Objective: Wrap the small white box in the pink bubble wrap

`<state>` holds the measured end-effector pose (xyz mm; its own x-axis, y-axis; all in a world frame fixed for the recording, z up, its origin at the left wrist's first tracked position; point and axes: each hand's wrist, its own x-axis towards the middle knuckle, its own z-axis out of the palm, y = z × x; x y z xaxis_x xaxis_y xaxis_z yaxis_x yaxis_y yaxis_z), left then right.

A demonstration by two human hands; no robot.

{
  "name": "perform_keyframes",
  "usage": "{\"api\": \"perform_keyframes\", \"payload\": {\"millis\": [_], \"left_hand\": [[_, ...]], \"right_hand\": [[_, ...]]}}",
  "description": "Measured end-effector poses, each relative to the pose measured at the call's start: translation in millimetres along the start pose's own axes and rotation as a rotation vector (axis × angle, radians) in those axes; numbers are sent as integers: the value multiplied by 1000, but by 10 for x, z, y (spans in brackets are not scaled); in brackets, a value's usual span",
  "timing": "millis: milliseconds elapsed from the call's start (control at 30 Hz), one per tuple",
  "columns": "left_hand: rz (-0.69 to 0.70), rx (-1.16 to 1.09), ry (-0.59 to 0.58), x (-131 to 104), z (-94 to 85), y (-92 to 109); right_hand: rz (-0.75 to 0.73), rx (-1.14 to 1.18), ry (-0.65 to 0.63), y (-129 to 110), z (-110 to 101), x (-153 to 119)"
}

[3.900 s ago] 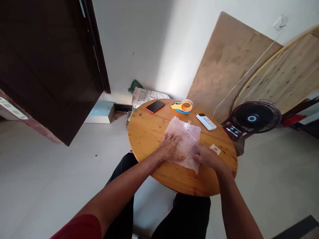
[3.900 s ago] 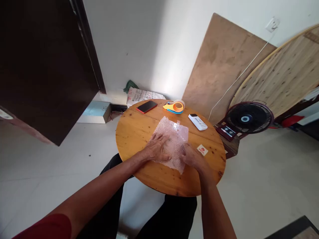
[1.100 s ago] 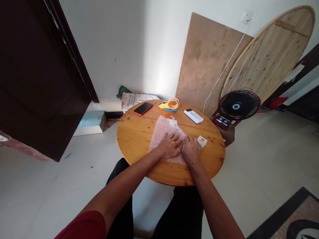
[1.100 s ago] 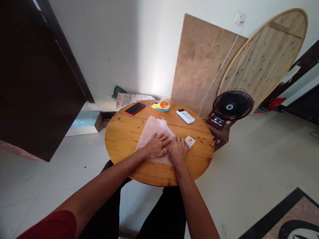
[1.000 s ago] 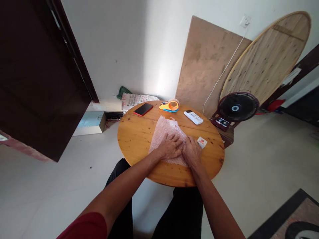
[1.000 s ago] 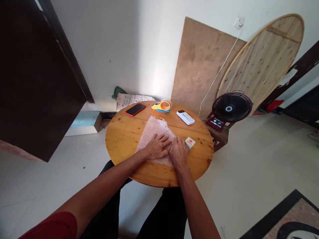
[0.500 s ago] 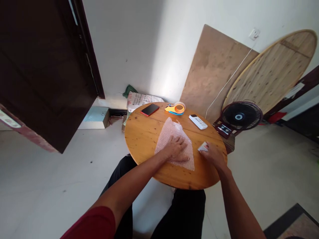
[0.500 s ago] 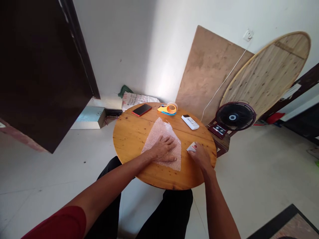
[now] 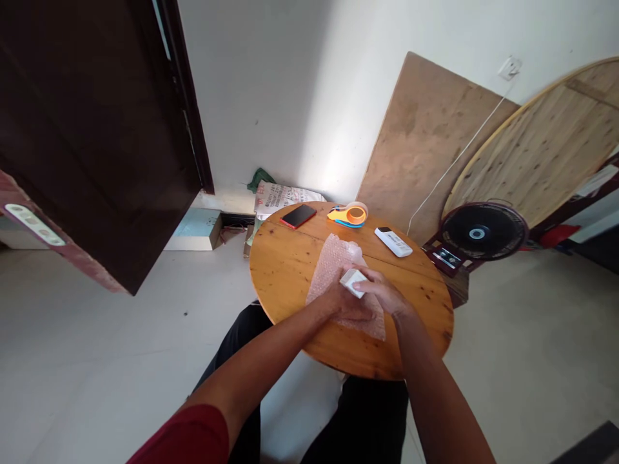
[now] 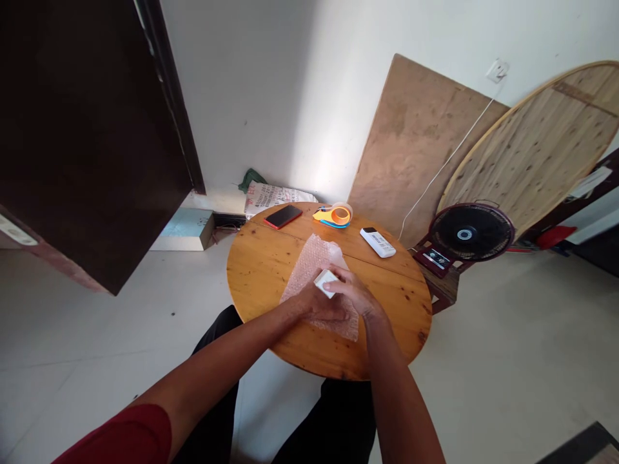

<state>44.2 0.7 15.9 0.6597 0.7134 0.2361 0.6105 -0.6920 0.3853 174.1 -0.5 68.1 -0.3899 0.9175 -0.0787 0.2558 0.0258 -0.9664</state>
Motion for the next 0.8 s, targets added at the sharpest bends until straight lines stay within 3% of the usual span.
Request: {"api": "perform_keyframes", "payload": {"millis": [133,300,467,600,800], "left_hand": [[38,79,-16,-5,29,-55],[29,68,-11,-18,32,-67],[50,4,-11,-17,-21,-63],[27,-32,-9,-4,-149,-89],[-107,32,-21,-77,-489,-178]], "right_hand": [[17,187,102,213,-138,196],[-45,326,250,439,-254,172],[-74,356,262,546,-293,160],[-80,351,258,555,-300,163],[-74,347,277,601,-293,188]]}}
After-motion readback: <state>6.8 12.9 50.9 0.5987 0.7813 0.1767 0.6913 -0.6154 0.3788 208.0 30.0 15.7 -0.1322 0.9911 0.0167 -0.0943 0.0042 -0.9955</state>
